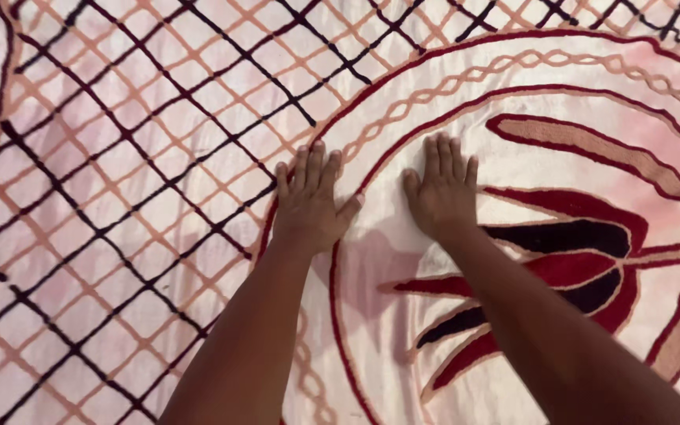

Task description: The person smooths out a large patterned blanket on a bed by hand and then begins folding it by pulling the edges towards the center.

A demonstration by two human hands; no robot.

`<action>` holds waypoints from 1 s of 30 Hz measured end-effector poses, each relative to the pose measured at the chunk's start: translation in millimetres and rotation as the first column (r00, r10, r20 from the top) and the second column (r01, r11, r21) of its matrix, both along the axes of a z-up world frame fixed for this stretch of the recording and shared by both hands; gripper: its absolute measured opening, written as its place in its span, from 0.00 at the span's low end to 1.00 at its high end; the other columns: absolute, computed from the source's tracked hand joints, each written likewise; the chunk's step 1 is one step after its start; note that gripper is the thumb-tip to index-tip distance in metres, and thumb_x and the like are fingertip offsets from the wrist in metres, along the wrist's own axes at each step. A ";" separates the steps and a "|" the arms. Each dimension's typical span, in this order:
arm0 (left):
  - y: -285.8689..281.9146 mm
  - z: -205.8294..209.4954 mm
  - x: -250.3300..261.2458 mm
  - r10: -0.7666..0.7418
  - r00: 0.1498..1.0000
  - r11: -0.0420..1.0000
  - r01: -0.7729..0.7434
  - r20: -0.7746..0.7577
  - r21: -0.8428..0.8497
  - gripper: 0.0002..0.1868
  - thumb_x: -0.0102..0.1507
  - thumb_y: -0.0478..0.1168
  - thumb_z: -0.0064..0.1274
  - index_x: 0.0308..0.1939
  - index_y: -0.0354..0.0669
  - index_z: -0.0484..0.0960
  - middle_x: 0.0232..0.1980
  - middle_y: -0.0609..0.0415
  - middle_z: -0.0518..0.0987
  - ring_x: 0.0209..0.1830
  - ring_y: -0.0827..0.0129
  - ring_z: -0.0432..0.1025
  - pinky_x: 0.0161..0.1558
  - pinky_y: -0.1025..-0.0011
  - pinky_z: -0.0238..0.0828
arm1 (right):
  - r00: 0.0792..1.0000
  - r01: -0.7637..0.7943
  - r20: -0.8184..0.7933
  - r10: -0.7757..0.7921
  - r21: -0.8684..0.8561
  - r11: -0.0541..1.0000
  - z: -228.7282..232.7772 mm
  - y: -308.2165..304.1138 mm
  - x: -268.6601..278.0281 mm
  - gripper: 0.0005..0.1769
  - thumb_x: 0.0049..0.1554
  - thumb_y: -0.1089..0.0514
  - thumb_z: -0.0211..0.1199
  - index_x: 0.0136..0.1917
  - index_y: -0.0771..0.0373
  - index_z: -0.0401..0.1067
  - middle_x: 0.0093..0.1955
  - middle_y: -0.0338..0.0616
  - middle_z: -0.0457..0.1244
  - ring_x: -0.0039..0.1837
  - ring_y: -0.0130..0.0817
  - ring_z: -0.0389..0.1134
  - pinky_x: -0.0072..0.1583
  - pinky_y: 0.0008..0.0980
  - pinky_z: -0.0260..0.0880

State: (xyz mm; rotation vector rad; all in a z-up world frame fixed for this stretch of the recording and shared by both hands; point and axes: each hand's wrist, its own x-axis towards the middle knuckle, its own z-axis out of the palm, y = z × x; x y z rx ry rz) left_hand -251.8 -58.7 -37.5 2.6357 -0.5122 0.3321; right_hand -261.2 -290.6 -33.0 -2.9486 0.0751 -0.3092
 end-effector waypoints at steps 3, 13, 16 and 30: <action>27.2 9.2 -23.5 -0.088 0.996 0.993 0.086 -0.022 -0.077 0.39 0.65 0.60 0.49 0.75 0.42 0.63 0.80 0.38 0.58 0.81 0.46 0.49 0.76 0.38 0.37 | 0.994 0.014 0.110 -0.020 0.051 0.999 -2.8 40.2 -54.8 0.38 0.66 0.45 0.46 0.82 0.69 0.50 0.85 0.59 0.45 0.86 0.54 0.40 0.80 0.62 0.35; 208.1 17.9 -145.8 0.051 0.998 0.999 -0.051 -0.031 -0.010 0.45 0.64 0.59 0.47 0.76 0.31 0.57 0.81 0.37 0.56 0.82 0.47 0.47 0.75 0.44 0.35 | 0.999 -0.009 0.049 0.002 0.141 0.990 10.0 203.3 -216.1 0.37 0.62 0.42 0.50 0.77 0.67 0.56 0.80 0.59 0.50 0.82 0.52 0.46 0.78 0.55 0.40; 227.3 7.3 -151.7 0.040 0.998 0.998 -0.037 -0.051 0.048 0.46 0.65 0.62 0.45 0.76 0.31 0.56 0.80 0.38 0.55 0.81 0.48 0.46 0.76 0.46 0.33 | 0.997 0.030 0.062 -0.037 0.104 0.994 3.9 209.9 -215.8 0.36 0.63 0.42 0.50 0.76 0.66 0.58 0.80 0.58 0.51 0.83 0.51 0.47 0.79 0.55 0.41; 300.7 -0.4 -192.3 0.279 0.959 0.959 -0.281 -0.055 -0.029 0.31 0.70 0.50 0.37 0.75 0.38 0.64 0.79 0.39 0.61 0.81 0.48 0.50 0.75 0.44 0.39 | 0.973 -0.230 0.089 0.213 0.280 0.932 -0.1 288.9 -216.5 0.31 0.60 0.54 0.53 0.74 0.69 0.59 0.78 0.58 0.53 0.82 0.52 0.50 0.82 0.51 0.44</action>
